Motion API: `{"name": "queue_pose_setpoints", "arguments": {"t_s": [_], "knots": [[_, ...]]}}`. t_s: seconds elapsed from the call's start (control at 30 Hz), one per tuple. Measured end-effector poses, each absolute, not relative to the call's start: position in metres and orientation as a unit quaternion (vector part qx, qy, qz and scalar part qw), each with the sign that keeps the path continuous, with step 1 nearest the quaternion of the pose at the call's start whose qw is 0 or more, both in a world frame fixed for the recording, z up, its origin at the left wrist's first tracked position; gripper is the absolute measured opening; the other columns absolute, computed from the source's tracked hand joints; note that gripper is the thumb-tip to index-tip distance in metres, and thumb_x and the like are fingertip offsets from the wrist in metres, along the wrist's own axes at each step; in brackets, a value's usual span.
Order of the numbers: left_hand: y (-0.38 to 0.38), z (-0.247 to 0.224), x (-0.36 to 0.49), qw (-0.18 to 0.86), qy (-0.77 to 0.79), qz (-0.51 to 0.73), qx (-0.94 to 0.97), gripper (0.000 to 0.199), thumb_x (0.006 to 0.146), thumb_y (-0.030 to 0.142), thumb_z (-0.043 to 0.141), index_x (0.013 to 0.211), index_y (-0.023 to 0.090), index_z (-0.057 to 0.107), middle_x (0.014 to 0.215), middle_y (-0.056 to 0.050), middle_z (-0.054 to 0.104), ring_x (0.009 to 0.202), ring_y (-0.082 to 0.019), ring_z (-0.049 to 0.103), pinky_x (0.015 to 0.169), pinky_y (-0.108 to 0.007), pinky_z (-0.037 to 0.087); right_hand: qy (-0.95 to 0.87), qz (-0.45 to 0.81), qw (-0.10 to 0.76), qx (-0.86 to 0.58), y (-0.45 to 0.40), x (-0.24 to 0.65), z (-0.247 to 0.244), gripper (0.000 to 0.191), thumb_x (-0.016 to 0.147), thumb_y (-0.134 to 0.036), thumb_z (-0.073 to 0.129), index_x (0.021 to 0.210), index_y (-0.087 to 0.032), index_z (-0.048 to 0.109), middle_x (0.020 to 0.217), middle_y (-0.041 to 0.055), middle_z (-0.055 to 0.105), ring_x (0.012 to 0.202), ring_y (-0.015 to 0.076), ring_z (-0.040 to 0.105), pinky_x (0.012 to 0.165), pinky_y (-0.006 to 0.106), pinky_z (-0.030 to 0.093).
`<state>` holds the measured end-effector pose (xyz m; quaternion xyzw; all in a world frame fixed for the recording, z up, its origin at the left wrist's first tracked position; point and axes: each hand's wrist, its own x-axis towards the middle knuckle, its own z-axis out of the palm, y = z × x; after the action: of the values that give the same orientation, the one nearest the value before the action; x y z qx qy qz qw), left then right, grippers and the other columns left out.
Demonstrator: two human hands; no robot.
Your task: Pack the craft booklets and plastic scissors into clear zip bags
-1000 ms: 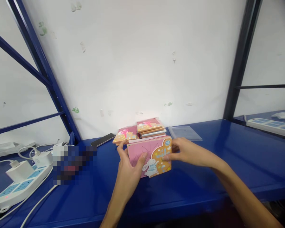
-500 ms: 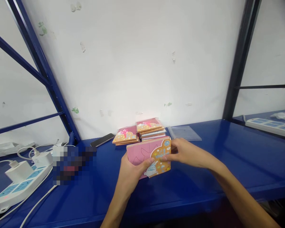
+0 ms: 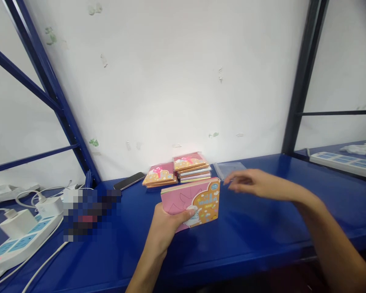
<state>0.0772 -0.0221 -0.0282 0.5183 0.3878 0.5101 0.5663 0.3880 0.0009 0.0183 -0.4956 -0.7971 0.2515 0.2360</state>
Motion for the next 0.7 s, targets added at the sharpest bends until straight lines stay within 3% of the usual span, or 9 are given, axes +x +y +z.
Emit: {"name": "queue_pose_setpoints", "arguments": {"t_s": [0.07,0.2,0.33,0.43,0.53,0.63,0.7], "knots": [[-0.023,-0.028,0.077,0.566,0.392,0.503,0.522,0.055,0.057,0.032,0.094,0.106,0.013,0.078,0.106,-0.011,0.080,0.100,-0.034,0.074,0.091,-0.044,0.059,-0.743,0.198,0.221,-0.600,0.023,0.425,0.022,0.043,0.093,-0.054,0.057,0.119,-0.022,0.069,0.096,0.0076,0.078,0.083,0.0254,0.074,0.076,0.038,0.057],[-0.023,-0.029,0.078,0.558,0.394,0.501,0.532,0.055,0.057,0.029,0.093,0.107,0.013,0.078,0.107,-0.011,0.080,0.102,-0.034,0.074,0.093,-0.043,0.057,-0.590,0.104,0.150,-0.787,0.076,0.473,0.015,0.059,0.096,-0.065,0.042,0.086,-0.014,0.070,0.083,0.0170,0.076,0.069,0.0280,0.071,0.072,0.042,0.055],[-0.023,-0.030,0.080,0.540,0.396,0.511,0.540,0.051,0.059,0.034,0.093,0.104,0.015,0.079,0.105,-0.009,0.081,0.104,-0.035,0.073,0.095,-0.044,0.057,-0.587,0.115,0.135,-0.790,0.103,0.475,-0.013,0.057,0.092,-0.066,0.048,0.071,-0.016,0.065,0.078,0.0191,0.072,0.070,0.0312,0.071,0.067,0.043,0.053],[-0.025,-0.025,0.079,0.540,0.390,0.530,0.525,0.054,0.058,0.034,0.094,0.105,0.013,0.078,0.109,-0.011,0.080,0.105,-0.036,0.073,0.094,-0.045,0.058,-0.610,0.107,0.150,-0.770,0.101,0.470,-0.026,0.038,0.086,-0.052,0.063,0.069,-0.018,0.064,0.077,0.0156,0.072,0.074,0.0307,0.070,0.067,0.040,0.051],[-0.030,-0.012,0.074,0.575,0.376,0.549,0.475,0.064,0.059,0.031,0.094,0.116,0.012,0.074,0.114,-0.015,0.078,0.105,-0.037,0.074,0.094,-0.048,0.059,-0.631,0.125,0.177,-0.745,0.088,0.472,-0.018,0.027,0.087,-0.041,0.061,0.073,-0.019,0.066,0.077,0.0115,0.075,0.067,0.0240,0.070,0.063,0.032,0.051],[-0.035,0.003,0.063,0.598,0.383,0.557,0.432,0.072,0.062,0.026,0.093,0.128,0.012,0.068,0.116,-0.017,0.077,0.102,-0.038,0.075,0.092,-0.048,0.061,-0.621,0.106,0.221,-0.745,0.072,0.473,-0.001,0.031,0.094,-0.041,0.050,0.083,-0.018,0.067,0.091,0.0136,0.077,0.071,0.0225,0.072,0.066,0.031,0.053],[-0.038,0.012,0.056,0.592,0.387,0.569,0.420,0.079,0.063,0.022,0.092,0.136,0.014,0.063,0.117,-0.017,0.077,0.100,-0.037,0.076,0.089,-0.047,0.062,-0.600,0.070,0.235,-0.762,0.065,0.468,0.004,0.046,0.098,-0.051,0.039,0.088,-0.017,0.068,0.095,0.0175,0.076,0.073,0.0273,0.073,0.070,0.039,0.054]]}}
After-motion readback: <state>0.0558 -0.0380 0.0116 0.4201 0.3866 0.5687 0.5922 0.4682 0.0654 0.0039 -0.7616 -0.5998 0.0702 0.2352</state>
